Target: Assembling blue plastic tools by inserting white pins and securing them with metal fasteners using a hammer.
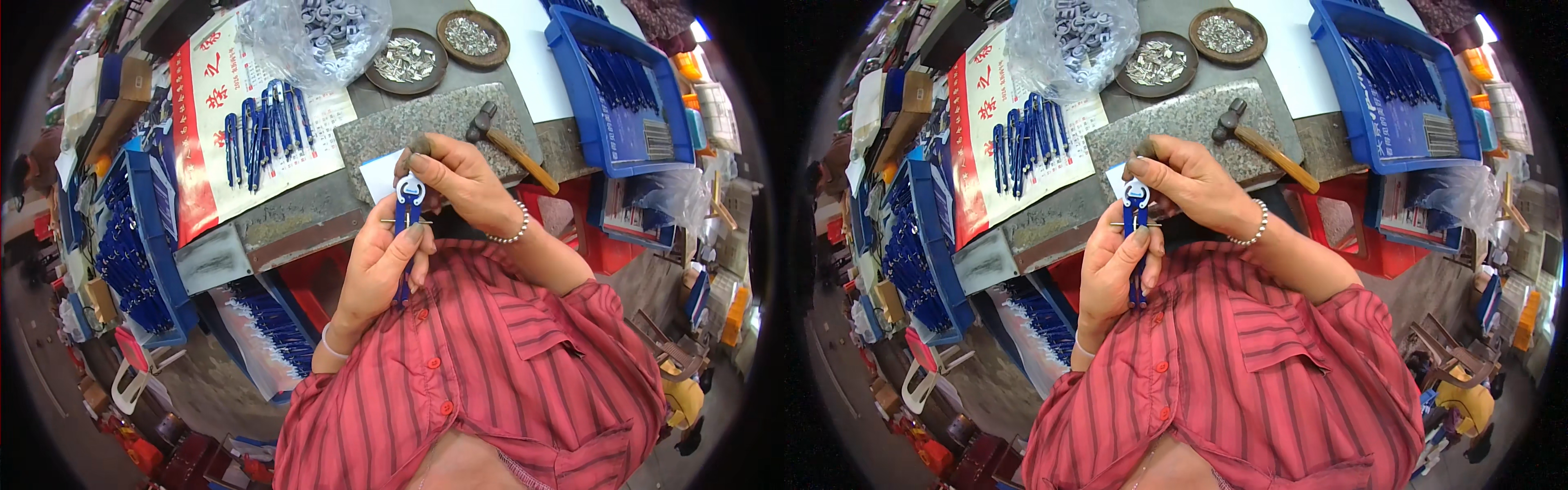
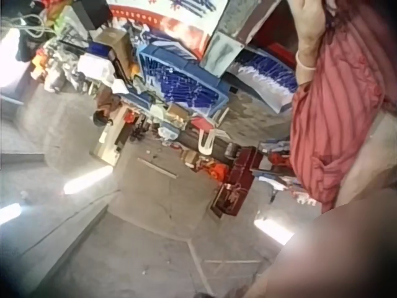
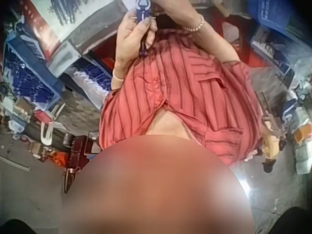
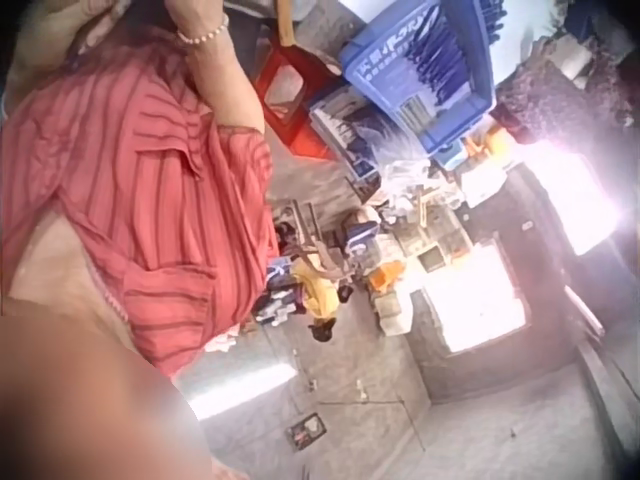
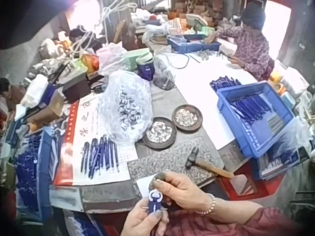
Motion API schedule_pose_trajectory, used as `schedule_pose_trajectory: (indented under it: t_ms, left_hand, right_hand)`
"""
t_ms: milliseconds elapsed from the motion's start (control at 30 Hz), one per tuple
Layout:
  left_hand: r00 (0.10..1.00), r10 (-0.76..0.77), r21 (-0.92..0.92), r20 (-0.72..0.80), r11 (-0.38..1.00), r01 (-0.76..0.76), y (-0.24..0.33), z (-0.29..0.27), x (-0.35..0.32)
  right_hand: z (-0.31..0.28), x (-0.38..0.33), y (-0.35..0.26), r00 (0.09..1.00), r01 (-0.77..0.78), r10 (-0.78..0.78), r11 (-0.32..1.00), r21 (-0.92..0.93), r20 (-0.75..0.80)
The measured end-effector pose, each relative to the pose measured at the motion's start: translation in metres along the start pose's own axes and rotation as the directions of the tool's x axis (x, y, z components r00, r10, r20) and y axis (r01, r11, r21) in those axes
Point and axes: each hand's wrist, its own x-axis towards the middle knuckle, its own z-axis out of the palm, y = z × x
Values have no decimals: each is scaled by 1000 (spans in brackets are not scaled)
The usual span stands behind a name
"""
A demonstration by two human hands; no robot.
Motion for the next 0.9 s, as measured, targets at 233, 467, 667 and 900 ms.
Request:
schedule_pose_trajectory:
  t_ms: [233,467,667,900]
  left_hand:
    - [998,45,35,-37,998,-44,12,-9,-5]
    - [997,29,-10,-71,1000,-30,9,-14,-11]
    - [989,53,-19,-140,998,-56,11,-24,-12]
    - [995,40,20,-90,999,-39,9,-31,-13]
  right_hand:
    - [-66,67,-44,943,210,-329,486,-848,45]
    - [-93,136,-16,930,202,-305,-49,-978,207]
    - [-88,158,-4,960,103,-252,-76,-992,119]
    - [-91,152,-20,920,185,-368,110,-977,132]
